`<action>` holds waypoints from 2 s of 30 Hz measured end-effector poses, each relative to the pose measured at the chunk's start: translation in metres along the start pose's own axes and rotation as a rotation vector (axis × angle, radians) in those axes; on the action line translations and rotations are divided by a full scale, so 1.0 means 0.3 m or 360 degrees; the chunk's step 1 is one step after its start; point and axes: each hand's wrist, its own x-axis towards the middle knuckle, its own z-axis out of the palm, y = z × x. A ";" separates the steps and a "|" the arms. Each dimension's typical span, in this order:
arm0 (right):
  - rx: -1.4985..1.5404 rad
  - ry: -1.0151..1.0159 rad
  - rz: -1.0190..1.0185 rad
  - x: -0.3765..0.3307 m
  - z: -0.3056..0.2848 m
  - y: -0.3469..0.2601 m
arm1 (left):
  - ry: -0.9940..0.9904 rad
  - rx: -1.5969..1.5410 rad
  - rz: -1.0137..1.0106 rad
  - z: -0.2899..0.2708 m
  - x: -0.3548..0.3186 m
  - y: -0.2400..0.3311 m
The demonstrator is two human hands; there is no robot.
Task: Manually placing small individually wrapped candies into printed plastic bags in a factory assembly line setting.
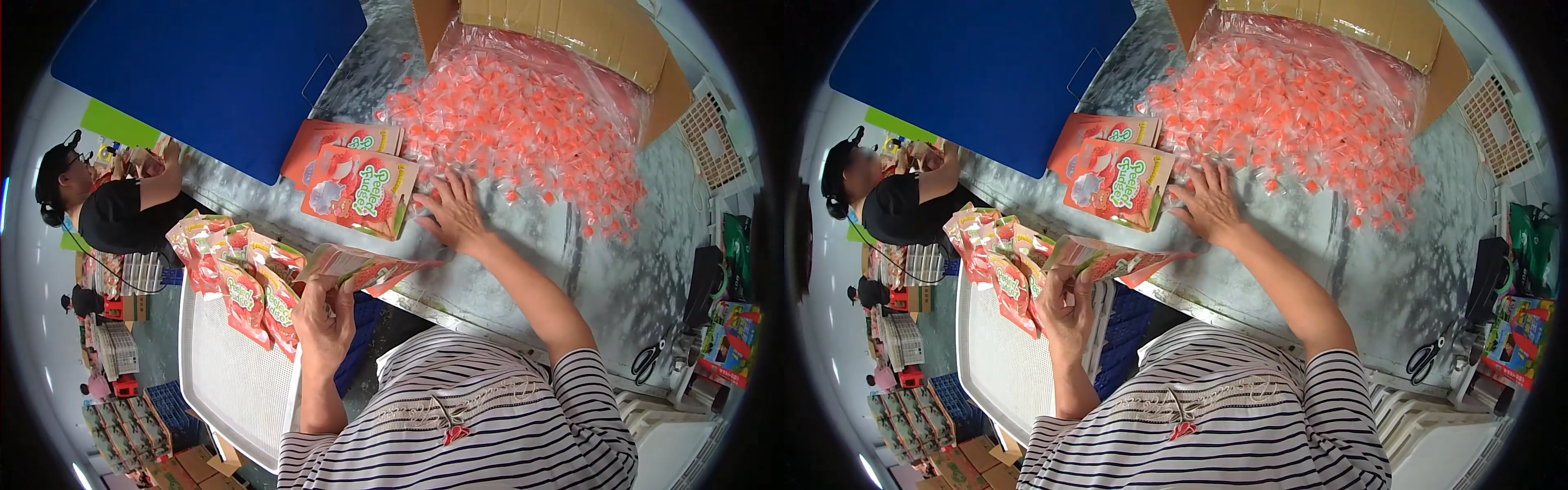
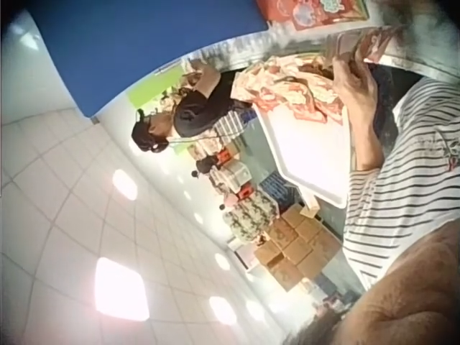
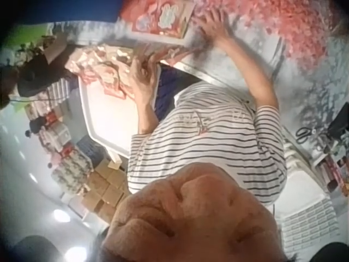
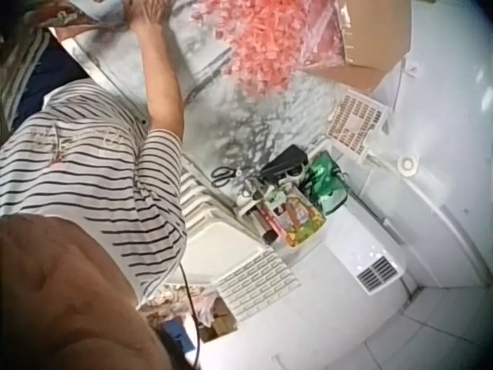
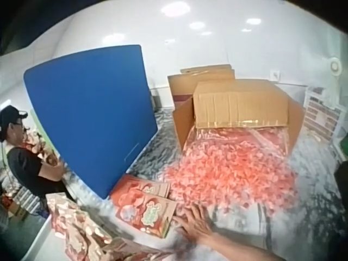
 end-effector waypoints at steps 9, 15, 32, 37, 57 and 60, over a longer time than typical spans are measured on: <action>0.0088 0.0047 0.0044 -0.119 -0.015 -0.026 | -0.0069 -0.0022 0.0012 0.000 -0.016 0.012; 0.0034 -0.0097 0.0113 -0.316 -0.152 -0.061 | -0.0157 -0.0132 0.0103 -0.003 -0.019 0.022; 0.0123 -0.0123 0.0455 -0.435 -0.310 -0.032 | -0.0690 0.0178 0.0585 0.047 -0.013 0.128; 0.0146 -0.0058 0.0305 -0.383 -0.195 -0.083 | -0.0691 0.0144 0.0555 0.053 -0.018 0.152; 0.3032 0.0604 0.1361 -0.192 -0.690 -0.163 | -0.0707 -0.0112 0.0874 0.213 0.087 0.253; 0.2753 0.0554 0.0997 -0.134 -0.681 -0.221 | -0.0768 -0.0133 0.0938 0.233 0.080 0.267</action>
